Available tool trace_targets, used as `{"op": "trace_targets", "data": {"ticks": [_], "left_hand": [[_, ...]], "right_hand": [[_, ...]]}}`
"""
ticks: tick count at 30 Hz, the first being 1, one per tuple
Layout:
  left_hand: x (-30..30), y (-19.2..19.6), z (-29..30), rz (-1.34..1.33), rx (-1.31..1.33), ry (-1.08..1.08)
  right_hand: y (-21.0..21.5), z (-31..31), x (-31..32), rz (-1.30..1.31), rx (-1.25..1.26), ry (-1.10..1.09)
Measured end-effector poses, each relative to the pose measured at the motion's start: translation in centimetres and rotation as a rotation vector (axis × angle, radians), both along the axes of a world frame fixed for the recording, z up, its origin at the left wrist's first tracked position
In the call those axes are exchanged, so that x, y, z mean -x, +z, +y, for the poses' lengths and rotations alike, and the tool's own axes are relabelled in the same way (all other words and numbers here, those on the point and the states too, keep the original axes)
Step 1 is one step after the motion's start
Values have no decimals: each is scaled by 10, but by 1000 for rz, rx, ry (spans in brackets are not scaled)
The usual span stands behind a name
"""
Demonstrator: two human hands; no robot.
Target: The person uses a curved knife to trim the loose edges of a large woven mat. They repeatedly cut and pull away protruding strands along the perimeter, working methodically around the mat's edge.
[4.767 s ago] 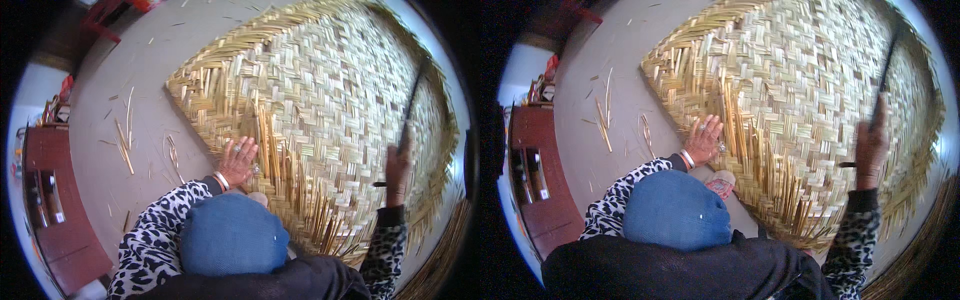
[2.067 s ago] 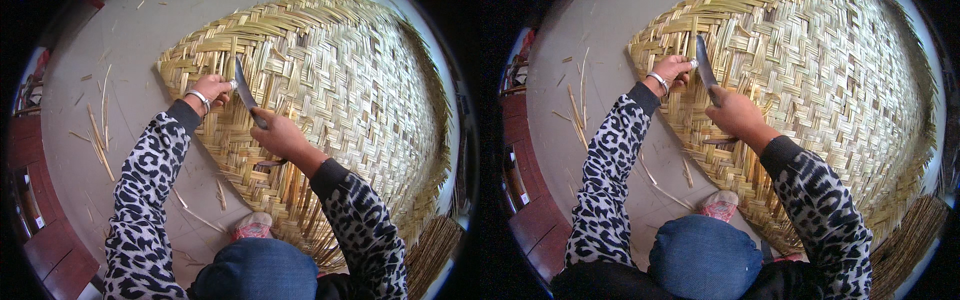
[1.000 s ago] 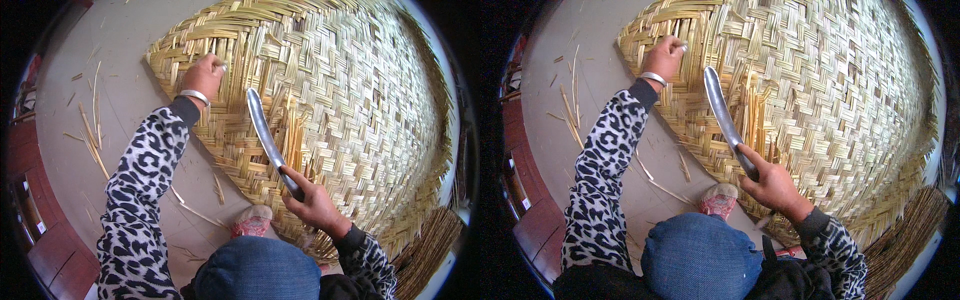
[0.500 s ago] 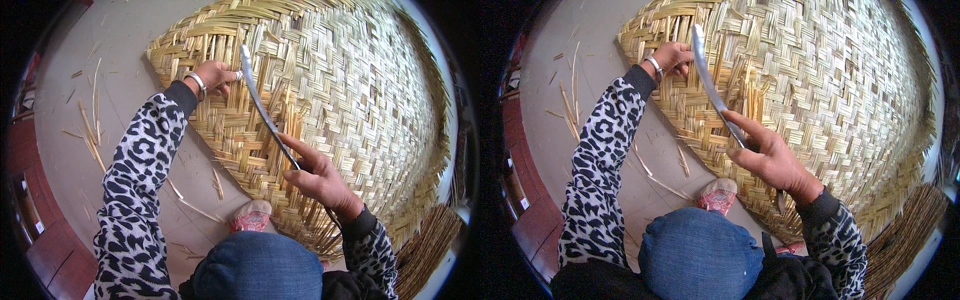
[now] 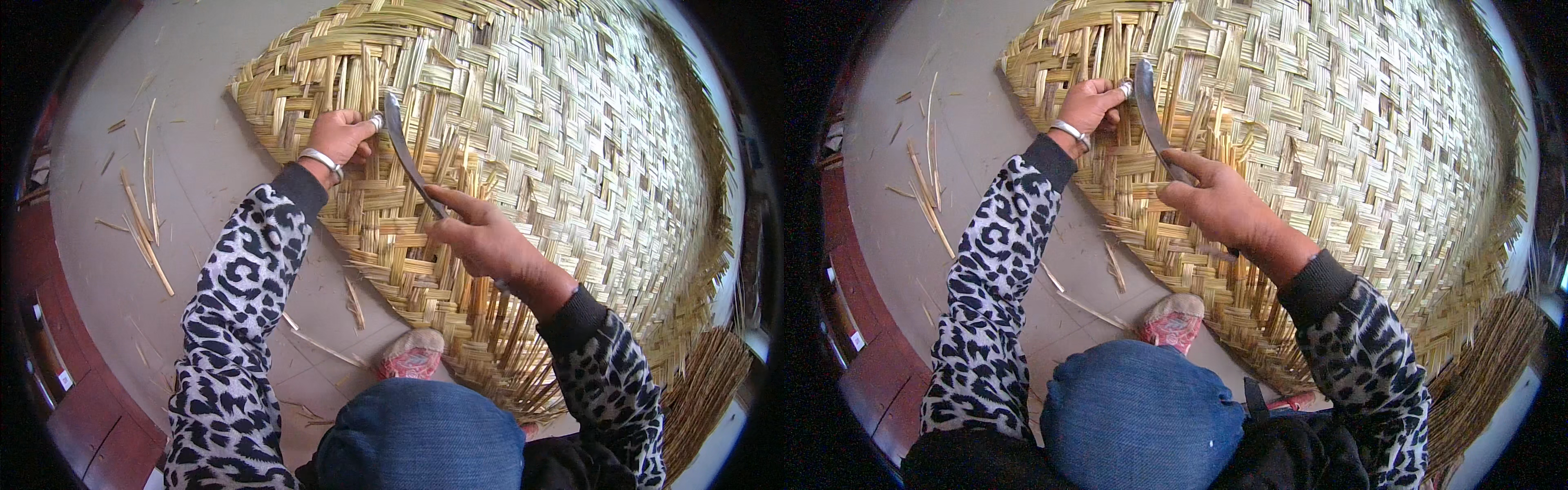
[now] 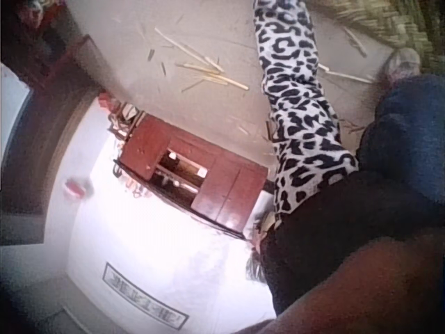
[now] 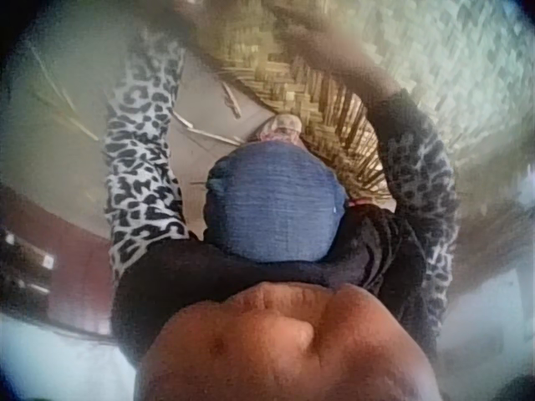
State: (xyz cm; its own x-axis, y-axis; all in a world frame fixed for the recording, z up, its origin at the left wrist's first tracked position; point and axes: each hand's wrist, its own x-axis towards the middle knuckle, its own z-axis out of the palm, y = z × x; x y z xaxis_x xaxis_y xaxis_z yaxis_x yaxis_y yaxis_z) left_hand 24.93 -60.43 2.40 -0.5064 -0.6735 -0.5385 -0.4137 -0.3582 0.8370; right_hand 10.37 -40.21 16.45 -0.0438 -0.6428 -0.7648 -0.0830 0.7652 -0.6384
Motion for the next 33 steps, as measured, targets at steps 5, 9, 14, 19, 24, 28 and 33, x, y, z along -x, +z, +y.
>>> {"op": "trace_targets", "data": {"ticks": [5,9,14,19,24,28,33], "left_hand": [[-7,-3,-13,165,-279,14],[-8,-6,-14,227,-331,58],[-4,-5,-9,200,-286,80],[5,6,-5,64,-201,135],[7,17,1,36,-188,149],[7,26,3,49,-211,184],[5,45,11,40,-323,178]], "right_hand": [[-4,-2,-3,241,78,140],[-2,-2,-10,291,113,181],[-2,-9,-14,369,113,275],[8,-15,-10,346,60,293],[-1,-18,-19,470,79,344],[-27,-17,-46,538,70,281],[-55,-27,-56,681,94,179]]}}
